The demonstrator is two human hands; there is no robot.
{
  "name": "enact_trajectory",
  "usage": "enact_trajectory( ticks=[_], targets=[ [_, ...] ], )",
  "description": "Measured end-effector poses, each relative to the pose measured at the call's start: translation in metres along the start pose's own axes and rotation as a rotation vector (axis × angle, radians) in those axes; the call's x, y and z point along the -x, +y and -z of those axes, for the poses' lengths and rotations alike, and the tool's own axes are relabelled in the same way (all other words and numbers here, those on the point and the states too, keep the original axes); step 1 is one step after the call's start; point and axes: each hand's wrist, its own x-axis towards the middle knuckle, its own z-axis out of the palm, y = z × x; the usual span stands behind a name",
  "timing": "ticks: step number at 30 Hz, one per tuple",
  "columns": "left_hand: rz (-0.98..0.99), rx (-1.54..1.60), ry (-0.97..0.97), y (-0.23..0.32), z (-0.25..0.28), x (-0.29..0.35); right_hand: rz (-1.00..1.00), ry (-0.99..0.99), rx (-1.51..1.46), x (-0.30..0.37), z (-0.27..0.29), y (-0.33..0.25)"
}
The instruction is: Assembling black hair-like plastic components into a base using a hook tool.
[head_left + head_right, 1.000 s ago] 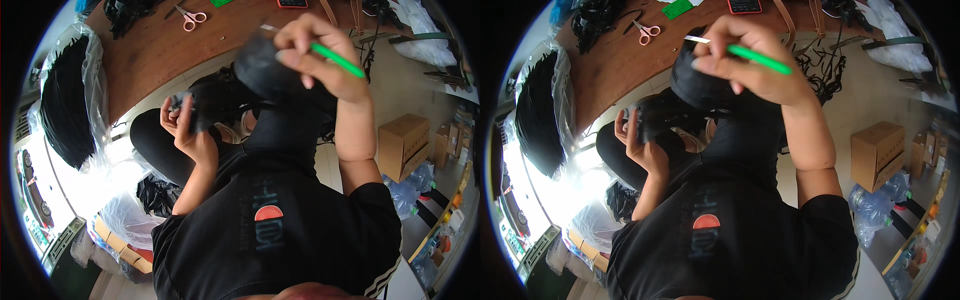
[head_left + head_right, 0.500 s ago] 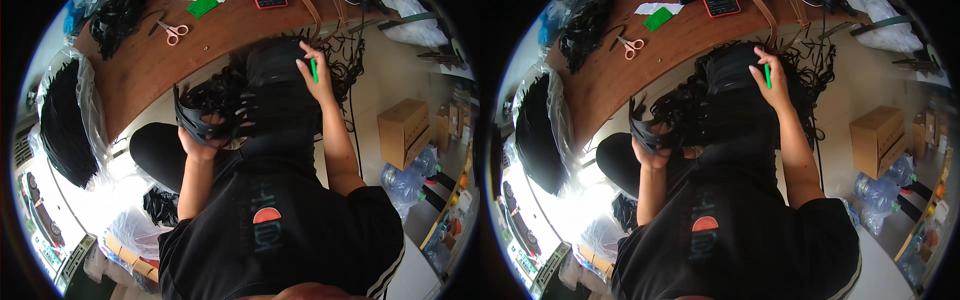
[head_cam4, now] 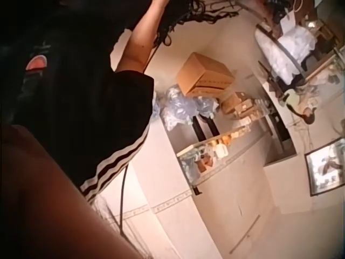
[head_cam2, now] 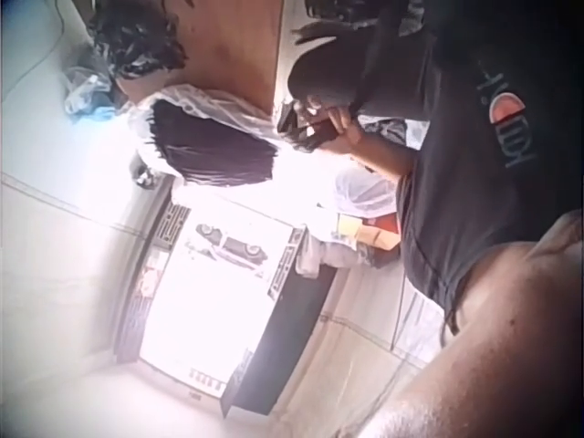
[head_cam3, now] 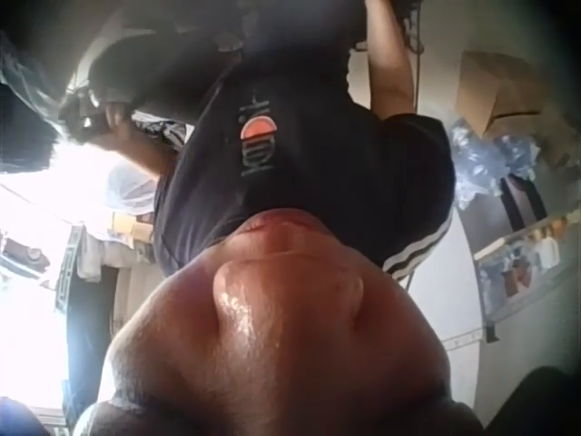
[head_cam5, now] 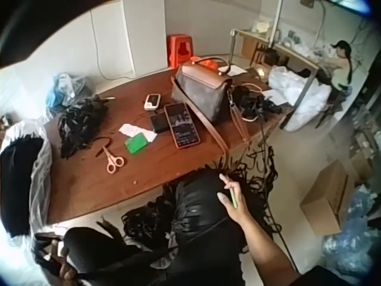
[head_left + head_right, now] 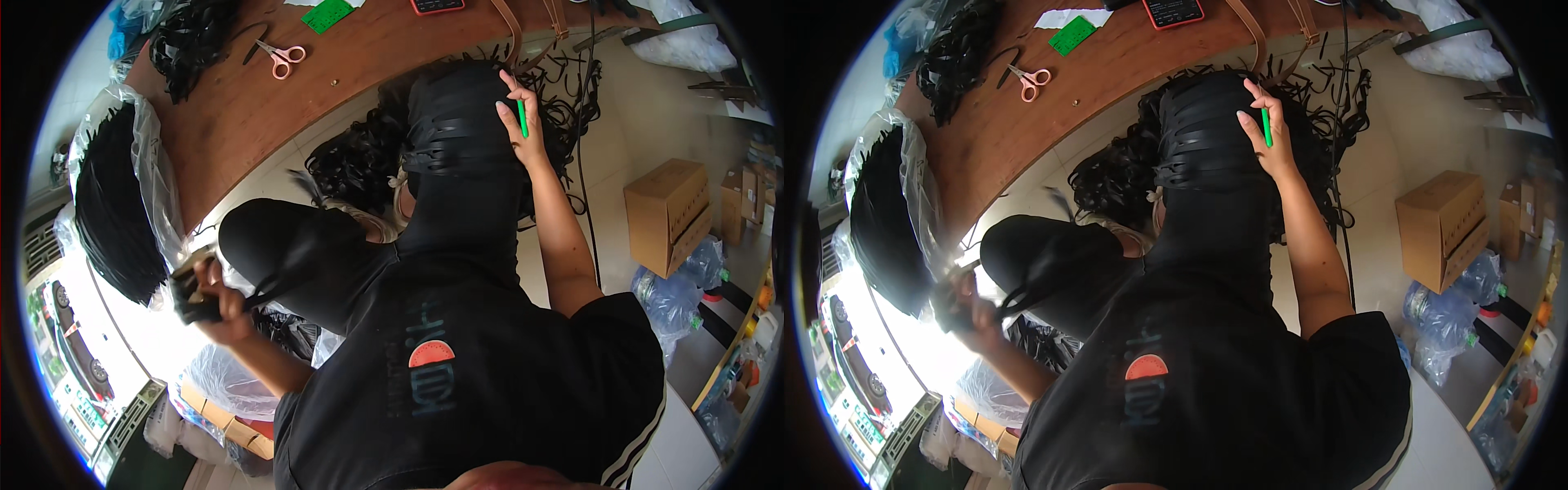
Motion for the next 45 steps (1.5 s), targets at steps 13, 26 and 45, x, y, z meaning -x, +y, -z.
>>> enact_trajectory(
  ticks=[13, 26, 45],
  targets=[
    [-0.147, 0.252, 0.176, 0.035, -0.109, 0.015, -0.008, -0.138, -0.442, 0.003, -0.089, -0.116],
    [-0.220, 0.162, -0.310, -0.027, -0.164, -0.061, -0.886, -0.694, -0.641, 0.055, -0.178, -0.154],
    [0.080, 0.023, -0.060, -0.028, -0.151, -0.023, -0.781, -0.434, -0.935, 0.001, -0.164, -0.156]
  ],
)
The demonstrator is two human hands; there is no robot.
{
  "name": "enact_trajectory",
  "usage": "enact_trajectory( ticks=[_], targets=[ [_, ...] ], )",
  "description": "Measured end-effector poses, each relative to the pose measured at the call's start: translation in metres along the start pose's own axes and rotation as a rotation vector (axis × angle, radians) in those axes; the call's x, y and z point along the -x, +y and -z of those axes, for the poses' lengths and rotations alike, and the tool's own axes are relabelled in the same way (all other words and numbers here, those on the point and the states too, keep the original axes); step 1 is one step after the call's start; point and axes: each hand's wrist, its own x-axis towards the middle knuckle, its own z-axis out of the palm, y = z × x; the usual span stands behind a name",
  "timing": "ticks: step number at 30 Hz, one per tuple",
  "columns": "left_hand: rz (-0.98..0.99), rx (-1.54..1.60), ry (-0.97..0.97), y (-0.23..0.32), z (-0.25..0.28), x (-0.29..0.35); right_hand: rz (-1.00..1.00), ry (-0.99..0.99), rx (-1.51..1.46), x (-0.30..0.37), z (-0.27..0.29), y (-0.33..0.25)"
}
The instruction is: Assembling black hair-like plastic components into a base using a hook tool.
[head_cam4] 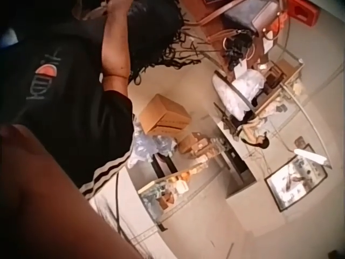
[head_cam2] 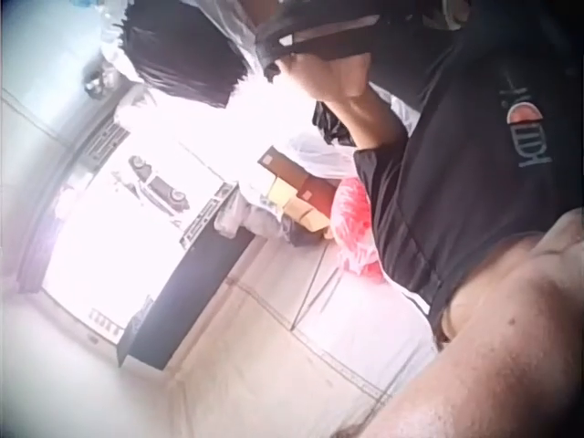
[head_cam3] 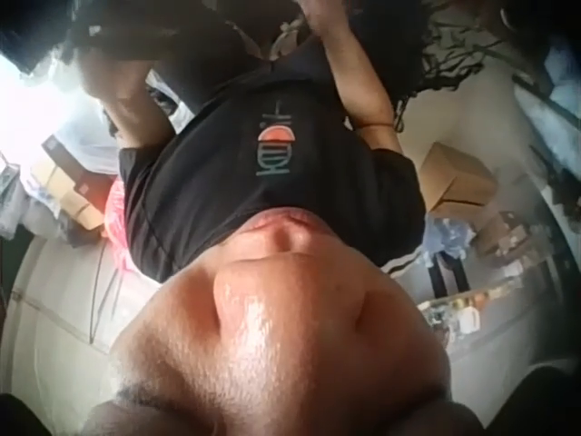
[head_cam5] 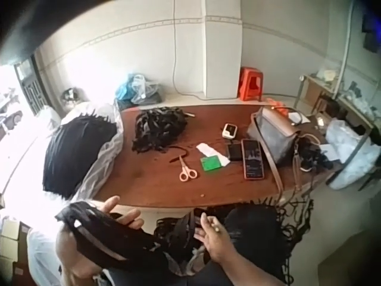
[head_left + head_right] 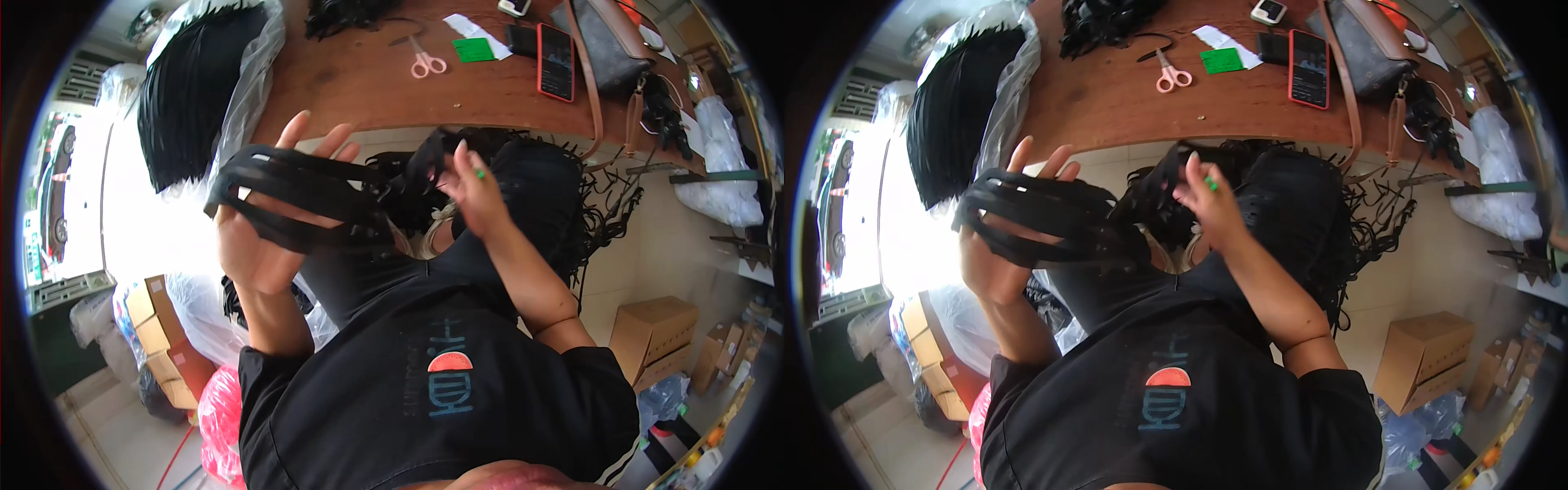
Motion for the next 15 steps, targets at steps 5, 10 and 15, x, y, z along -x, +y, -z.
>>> enact_trajectory(
  ticks=[5, 10, 15],
  targets=[
    [-0.194, 0.057, 0.037, -0.013, 0.012, -0.002, -0.068, -0.297, -0.186, 0.048, 0.008, 0.100],
    [-0.220, 0.210, -0.044, -0.028, 0.004, -0.015, 0.092, -0.343, 0.153, 0.051, -0.006, 0.059],
    [-0.336, 0.352, -0.100, -0.023, -0.004, -0.022, 0.118, -0.398, 0.108, 0.028, 0.023, 0.051]
  ],
)
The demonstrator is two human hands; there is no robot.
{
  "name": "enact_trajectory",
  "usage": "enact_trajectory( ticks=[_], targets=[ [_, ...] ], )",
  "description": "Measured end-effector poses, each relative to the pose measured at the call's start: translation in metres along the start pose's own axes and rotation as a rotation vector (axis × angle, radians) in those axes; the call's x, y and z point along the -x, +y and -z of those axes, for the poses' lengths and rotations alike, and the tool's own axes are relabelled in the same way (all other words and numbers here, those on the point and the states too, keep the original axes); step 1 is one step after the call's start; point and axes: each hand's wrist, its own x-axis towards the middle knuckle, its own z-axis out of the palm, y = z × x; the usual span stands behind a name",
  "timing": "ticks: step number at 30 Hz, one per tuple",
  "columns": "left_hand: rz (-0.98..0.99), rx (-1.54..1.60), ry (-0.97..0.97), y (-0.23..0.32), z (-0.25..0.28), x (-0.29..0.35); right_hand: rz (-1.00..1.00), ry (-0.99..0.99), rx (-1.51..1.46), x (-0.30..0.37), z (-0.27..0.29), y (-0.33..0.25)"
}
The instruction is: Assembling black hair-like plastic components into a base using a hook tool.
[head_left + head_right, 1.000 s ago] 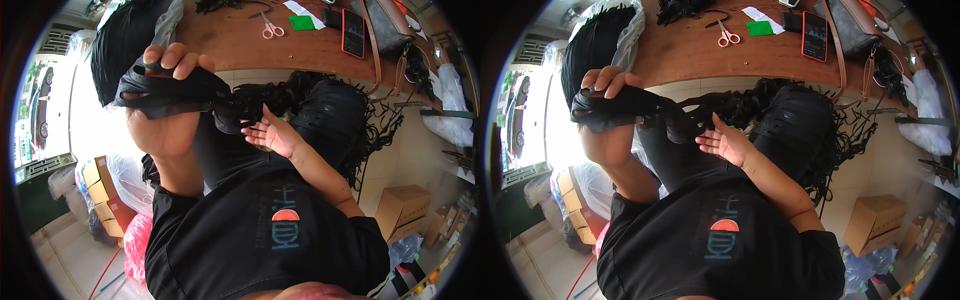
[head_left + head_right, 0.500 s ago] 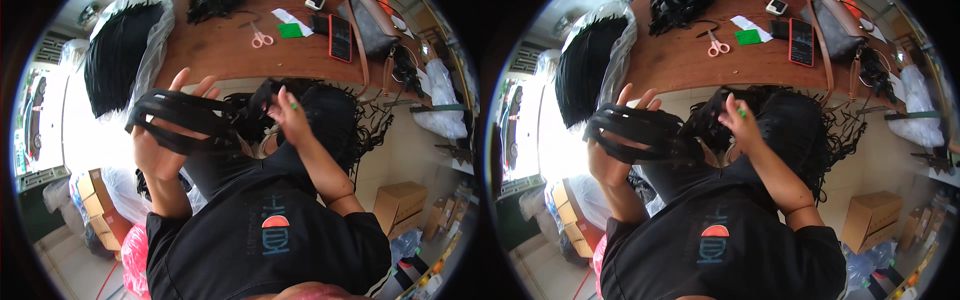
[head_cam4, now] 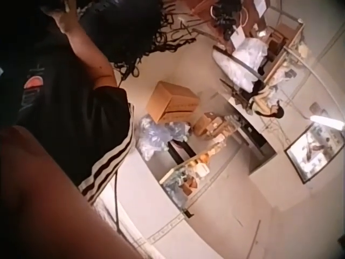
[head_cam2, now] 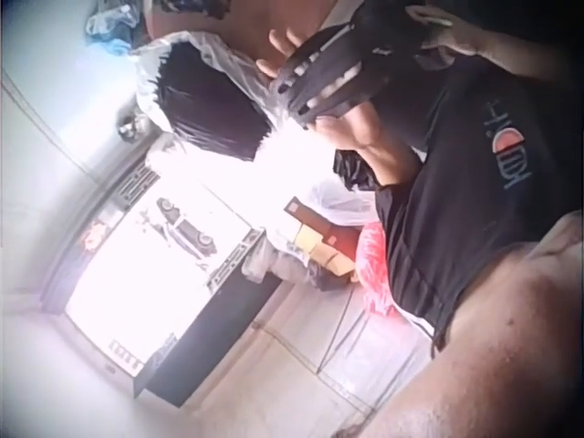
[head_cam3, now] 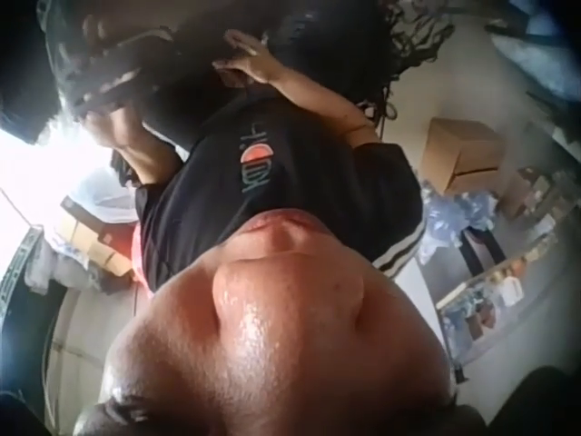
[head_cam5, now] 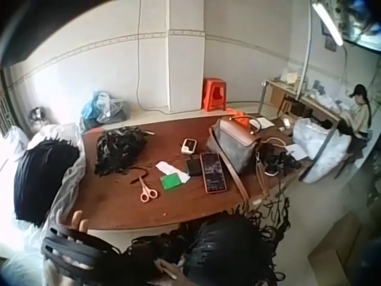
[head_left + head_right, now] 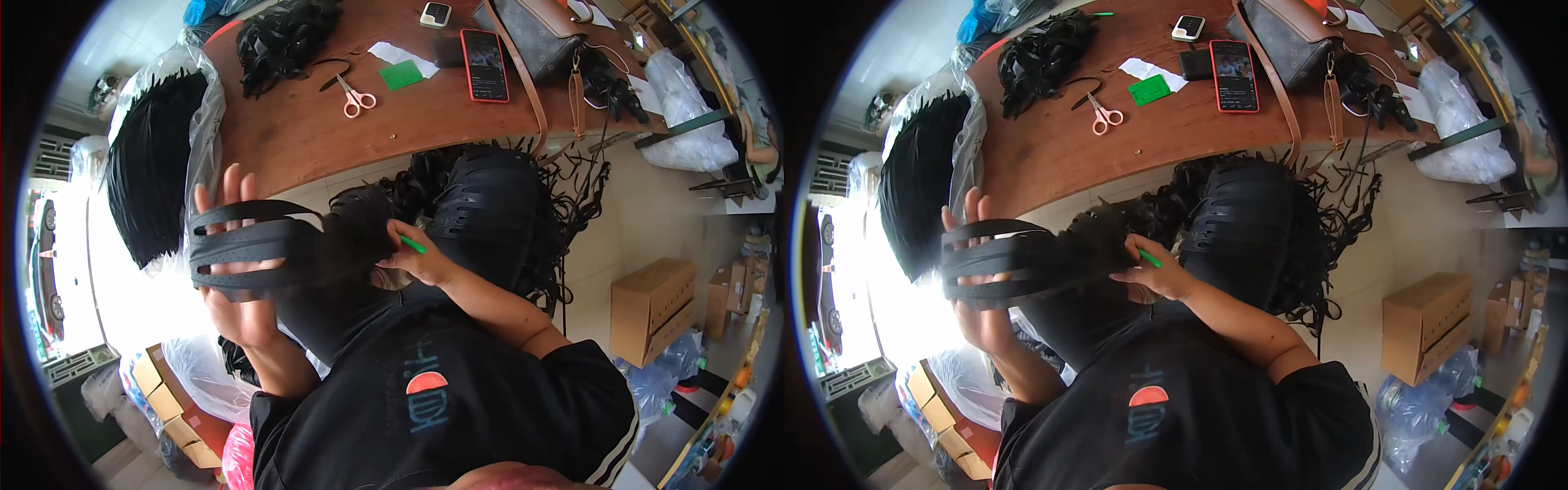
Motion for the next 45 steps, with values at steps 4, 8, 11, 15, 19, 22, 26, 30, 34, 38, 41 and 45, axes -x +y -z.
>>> enact_trajectory(
  ticks=[4, 8, 11, 15, 19, 22, 26, 30, 34, 38, 41, 45],
  targets=[
    [-0.051, -0.055, -0.055, 0.032, 0.009, 0.010, -0.160, -0.024, 0.121, 0.006, 0.032, -0.030],
    [-0.045, -0.086, 0.073, 0.048, 0.042, 0.020, 0.138, 0.225, -0.006, 0.016, 0.033, -0.115],
    [0.018, -0.139, 0.266, 0.023, 0.067, 0.028, 0.473, 0.320, 0.301, 0.011, 0.023, -0.168],
    [0.358, -0.130, 0.542, -0.002, 0.105, 0.056, 0.540, 0.203, 0.176, -0.005, -0.003, -0.204],
    [0.678, -0.150, 0.842, -0.015, 0.122, 0.082, 0.349, 0.105, 0.001, -0.025, -0.035, -0.201],
    [0.743, -0.740, 0.548, -0.023, 0.095, 0.075, 0.226, -0.083, -0.063, -0.032, -0.043, -0.191],
    [0.164, -1.880, -0.210, -0.041, 0.050, 0.023, -0.066, -0.222, 0.037, -0.042, -0.067, -0.193],
    [-0.336, -2.058, -0.389, -0.069, 0.048, 0.018, 0.302, 0.045, -0.167, -0.056, -0.088, -0.171],
    [0.016, -2.123, -0.658, -0.074, 0.136, 0.059, 0.443, 0.212, -0.272, -0.057, -0.112, -0.165],
    [-0.038, -2.055, -0.461, -0.073, 0.116, 0.038, 0.572, 0.191, -0.119, -0.061, -0.118, -0.146],
    [-0.325, -1.374, -0.212, -0.098, 0.082, 0.012, 0.552, 0.162, -0.009, -0.062, -0.119, -0.128],
    [-0.370, -1.413, 0.032, -0.069, 0.090, 0.012, 0.453, 0.051, 0.129, -0.061, -0.113, -0.133]
  ],
)
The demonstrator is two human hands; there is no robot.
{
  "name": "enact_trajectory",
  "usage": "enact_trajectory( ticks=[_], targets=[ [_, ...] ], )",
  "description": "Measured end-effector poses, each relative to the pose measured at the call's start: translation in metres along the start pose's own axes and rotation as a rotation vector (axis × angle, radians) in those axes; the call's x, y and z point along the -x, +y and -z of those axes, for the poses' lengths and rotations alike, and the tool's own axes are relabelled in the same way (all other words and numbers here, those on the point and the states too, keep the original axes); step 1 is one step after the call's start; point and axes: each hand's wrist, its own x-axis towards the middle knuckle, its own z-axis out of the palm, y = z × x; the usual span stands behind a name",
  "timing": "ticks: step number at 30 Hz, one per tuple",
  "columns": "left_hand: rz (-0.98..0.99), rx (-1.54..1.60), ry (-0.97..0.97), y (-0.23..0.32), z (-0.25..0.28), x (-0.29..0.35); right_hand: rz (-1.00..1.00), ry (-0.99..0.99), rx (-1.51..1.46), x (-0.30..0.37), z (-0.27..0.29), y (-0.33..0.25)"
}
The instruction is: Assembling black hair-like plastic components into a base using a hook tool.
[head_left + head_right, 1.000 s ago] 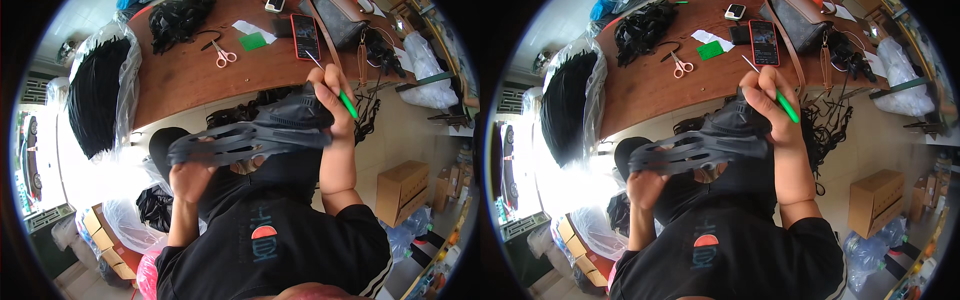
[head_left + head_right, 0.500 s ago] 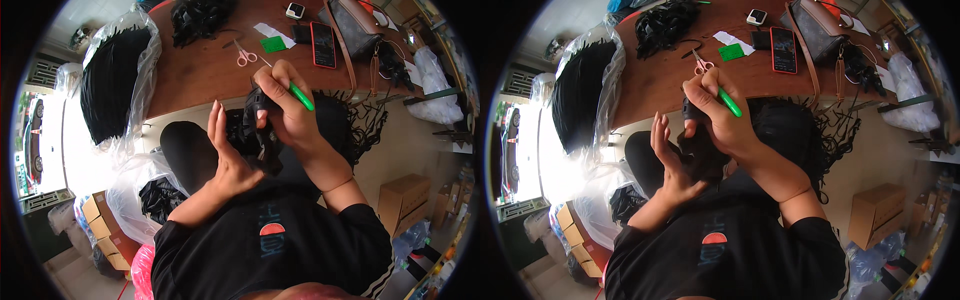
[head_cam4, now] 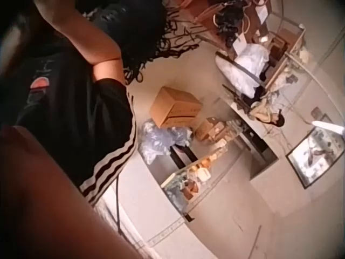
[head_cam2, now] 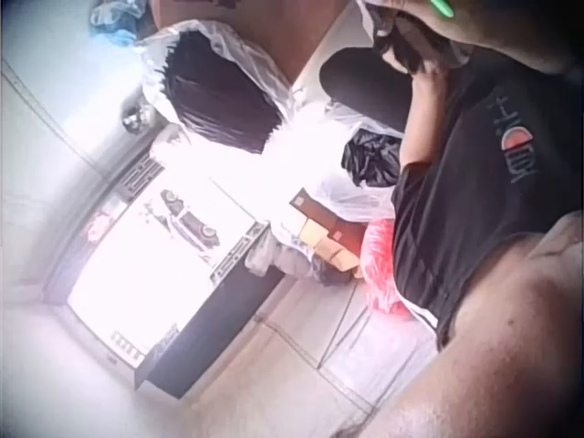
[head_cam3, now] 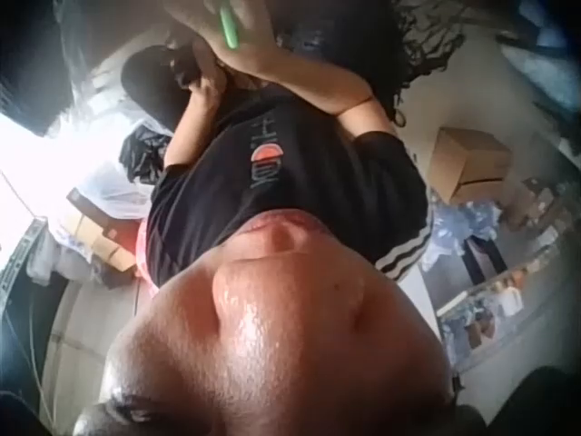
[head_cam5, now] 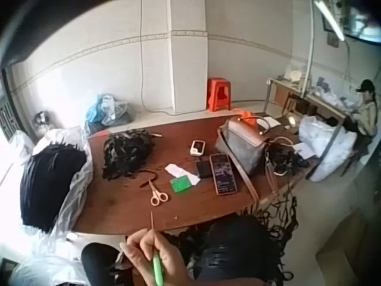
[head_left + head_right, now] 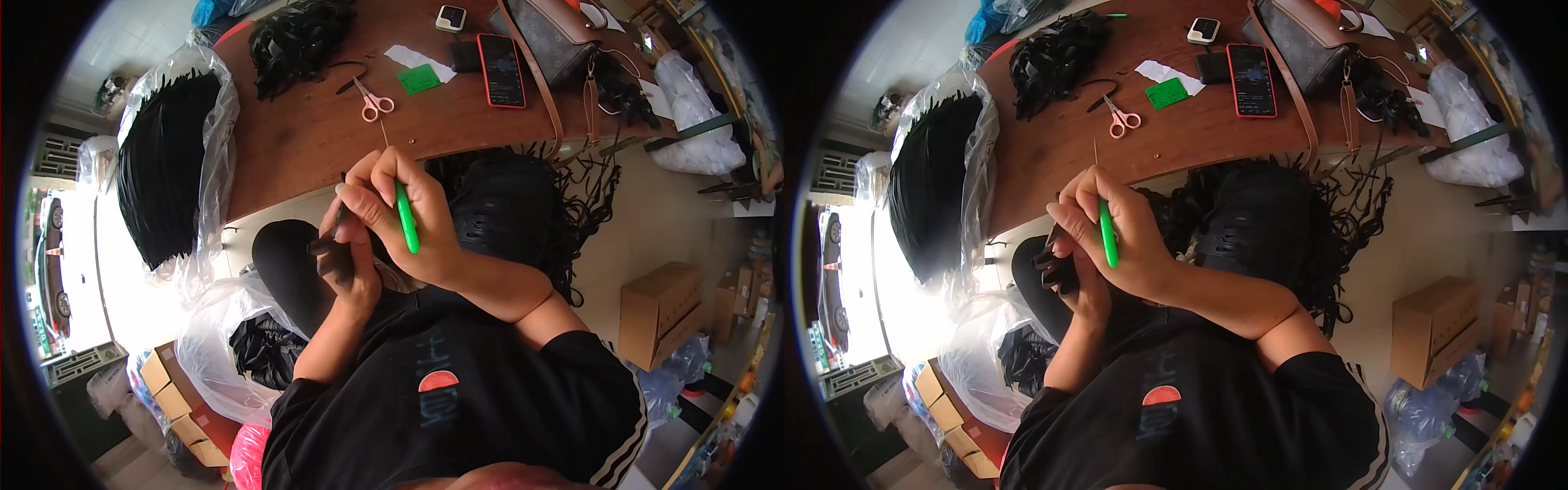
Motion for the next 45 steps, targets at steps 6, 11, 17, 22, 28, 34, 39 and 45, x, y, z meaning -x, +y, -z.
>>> enact_trajectory(
  ticks=[6, 11, 17, 22, 28, 34, 39, 45],
  targets=[
    [0.558, 0.331, 0.173, 0.040, 0.012, -0.001, 0.261, -0.024, 0.532, -0.006, 0.051, 0.009],
    [0.717, 0.450, 0.141, 0.039, 0.021, 0.001, -0.259, -0.075, 0.147, 0.019, 0.061, 0.023],
    [0.666, 0.389, 0.140, 0.016, 0.025, 0.013, 0.036, -0.022, 0.615, 0.027, 0.050, 0.038],
    [0.667, 0.209, 0.138, 0.018, 0.018, -0.001, 0.083, 0.019, 0.534, 0.030, 0.049, 0.040],
    [0.726, 0.247, 0.033, 0.017, 0.019, 0.001, 0.042, 0.069, 0.546, 0.033, 0.060, 0.040],
    [0.666, 0.185, 0.022, 0.007, 0.019, 0.001, 0.094, 0.055, 0.500, 0.033, 0.062, 0.037],
    [0.633, 0.167, 0.009, 0.011, 0.014, -0.002, -0.046, -0.004, 0.476, 0.035, 0.076, 0.036],
    [0.599, 0.139, 0.030, 0.011, 0.014, 0.000, -0.143, 0.168, 0.207, 0.034, 0.094, 0.034]
  ],
)
